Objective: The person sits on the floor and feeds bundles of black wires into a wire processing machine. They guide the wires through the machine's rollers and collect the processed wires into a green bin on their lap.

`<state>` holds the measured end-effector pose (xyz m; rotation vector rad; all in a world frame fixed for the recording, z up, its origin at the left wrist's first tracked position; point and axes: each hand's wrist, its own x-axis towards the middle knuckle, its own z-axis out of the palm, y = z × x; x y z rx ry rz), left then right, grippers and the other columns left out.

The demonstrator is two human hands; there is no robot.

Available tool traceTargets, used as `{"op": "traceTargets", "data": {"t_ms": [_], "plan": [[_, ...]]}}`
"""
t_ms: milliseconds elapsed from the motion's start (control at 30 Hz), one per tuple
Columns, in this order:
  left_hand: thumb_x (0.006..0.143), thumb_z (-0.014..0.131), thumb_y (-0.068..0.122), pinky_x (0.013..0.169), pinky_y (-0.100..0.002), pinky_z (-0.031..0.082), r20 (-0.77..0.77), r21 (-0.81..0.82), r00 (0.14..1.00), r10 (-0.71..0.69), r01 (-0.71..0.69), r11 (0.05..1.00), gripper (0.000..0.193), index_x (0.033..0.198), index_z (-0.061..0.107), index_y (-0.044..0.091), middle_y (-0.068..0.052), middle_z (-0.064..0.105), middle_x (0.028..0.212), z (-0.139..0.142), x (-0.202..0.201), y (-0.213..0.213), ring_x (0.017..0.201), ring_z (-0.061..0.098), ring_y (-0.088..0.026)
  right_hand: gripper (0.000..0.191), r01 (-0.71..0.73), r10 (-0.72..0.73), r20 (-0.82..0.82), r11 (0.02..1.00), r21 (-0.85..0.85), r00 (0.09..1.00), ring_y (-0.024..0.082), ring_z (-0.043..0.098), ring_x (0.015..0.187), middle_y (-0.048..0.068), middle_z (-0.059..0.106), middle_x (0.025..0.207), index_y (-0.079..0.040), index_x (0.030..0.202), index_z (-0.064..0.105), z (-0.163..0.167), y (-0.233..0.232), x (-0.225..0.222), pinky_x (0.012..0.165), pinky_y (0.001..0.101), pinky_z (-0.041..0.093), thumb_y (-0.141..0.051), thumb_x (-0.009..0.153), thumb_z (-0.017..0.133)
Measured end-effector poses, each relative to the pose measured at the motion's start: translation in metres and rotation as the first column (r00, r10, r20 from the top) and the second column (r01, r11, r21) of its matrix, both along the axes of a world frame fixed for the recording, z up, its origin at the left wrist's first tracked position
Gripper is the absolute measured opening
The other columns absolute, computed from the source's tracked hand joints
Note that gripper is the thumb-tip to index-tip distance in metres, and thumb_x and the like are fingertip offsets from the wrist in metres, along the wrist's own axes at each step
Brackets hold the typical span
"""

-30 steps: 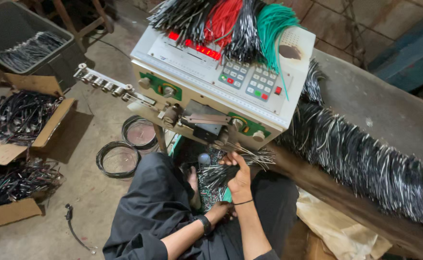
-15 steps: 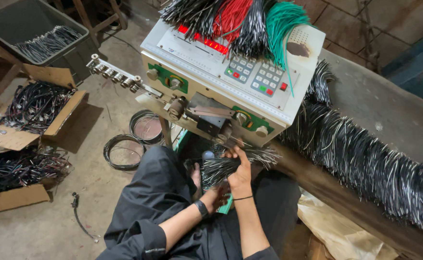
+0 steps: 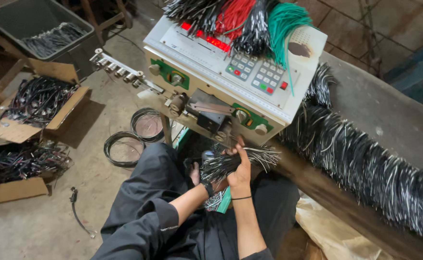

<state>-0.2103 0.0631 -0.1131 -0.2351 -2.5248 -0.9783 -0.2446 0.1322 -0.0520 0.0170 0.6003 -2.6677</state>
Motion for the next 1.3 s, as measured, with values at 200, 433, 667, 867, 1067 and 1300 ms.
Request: {"op": "traceTargets", "data": {"t_ms": [200,433,667,867,1067,1300], "plan": [[0.092,0.058,0.033,0.112,-0.049,0.04,-0.085,-0.345,0.987,0.133,-0.154,0.926,0.062,0.145,0.047,0.003,-0.02,0.052,0.143,0.008,-0.016,0.008,0.132,0.049,-0.036,0.039,0.022,-0.025,0.045,0.997,0.078,0.999,0.018,0.059,0.078,0.0,0.059,0.082,-0.013,0.131,0.064,0.019,0.0,-0.001,0.08,0.0387,0.055,-0.015,0.093,0.067],[0.09,0.055,0.035,0.114,-0.05,0.039,-0.152,-0.5,0.977,0.153,-0.209,0.841,0.067,0.146,0.045,0.0,-0.023,0.05,0.145,0.009,-0.02,0.006,0.134,0.048,-0.039,0.031,0.053,-0.067,0.158,0.994,0.093,0.985,0.018,0.064,0.088,0.003,0.066,0.092,-0.008,0.124,0.06,0.016,-0.004,-0.005,0.087,0.0379,0.055,-0.017,0.095,0.067],[0.087,0.051,0.038,0.116,-0.051,0.037,-0.279,-0.65,0.953,0.117,-0.277,0.708,0.073,0.147,0.042,-0.004,-0.026,0.048,0.147,0.003,-0.018,0.006,0.136,0.047,-0.041,0.04,0.026,-0.032,0.086,0.997,0.066,0.996,0.017,0.061,0.078,0.0,0.06,0.08,-0.009,0.131,0.061,-0.008,0.004,-0.004,0.081,0.0388,0.055,-0.01,0.091,0.068],[0.092,0.048,0.037,0.107,-0.05,0.044,-0.325,-0.797,0.932,0.158,-0.36,0.484,0.067,0.145,0.043,-0.003,-0.025,0.05,0.141,0.0,-0.02,0.01,0.128,0.05,-0.04,0.039,0.014,-0.017,0.098,1.0,0.025,0.995,0.018,0.06,0.077,0.001,0.059,0.079,-0.009,0.13,0.061,-0.007,0.012,-0.002,0.082,0.0414,0.055,-0.008,0.092,0.067],[0.097,0.045,0.034,0.103,-0.042,0.045,-0.153,-0.777,0.974,0.166,-0.222,0.589,0.063,0.15,0.044,-0.001,-0.02,0.051,0.14,-0.004,-0.019,0.01,0.127,0.052,-0.032,0.03,-0.014,0.018,0.104,0.999,-0.04,0.994,0.018,0.059,0.078,0.002,0.059,0.079,-0.009,0.122,0.061,-0.001,0.016,0.005,0.082,0.0417,0.054,-0.008,0.092,0.065],[0.112,0.035,0.021,0.09,-0.029,0.058,-0.738,0.126,0.608,-0.294,-0.303,-0.945,0.049,0.154,0.042,-0.003,-0.018,0.062,0.119,0.011,-0.021,-0.003,0.104,0.064,-0.023,0.016,-0.131,0.147,0.078,0.975,-0.18,0.986,0.018,0.06,0.08,0.002,0.059,0.081,-0.012,0.11,0.061,-0.005,0.027,0.007,0.082,0.0396,0.053,-0.01,0.095,0.065]]}}
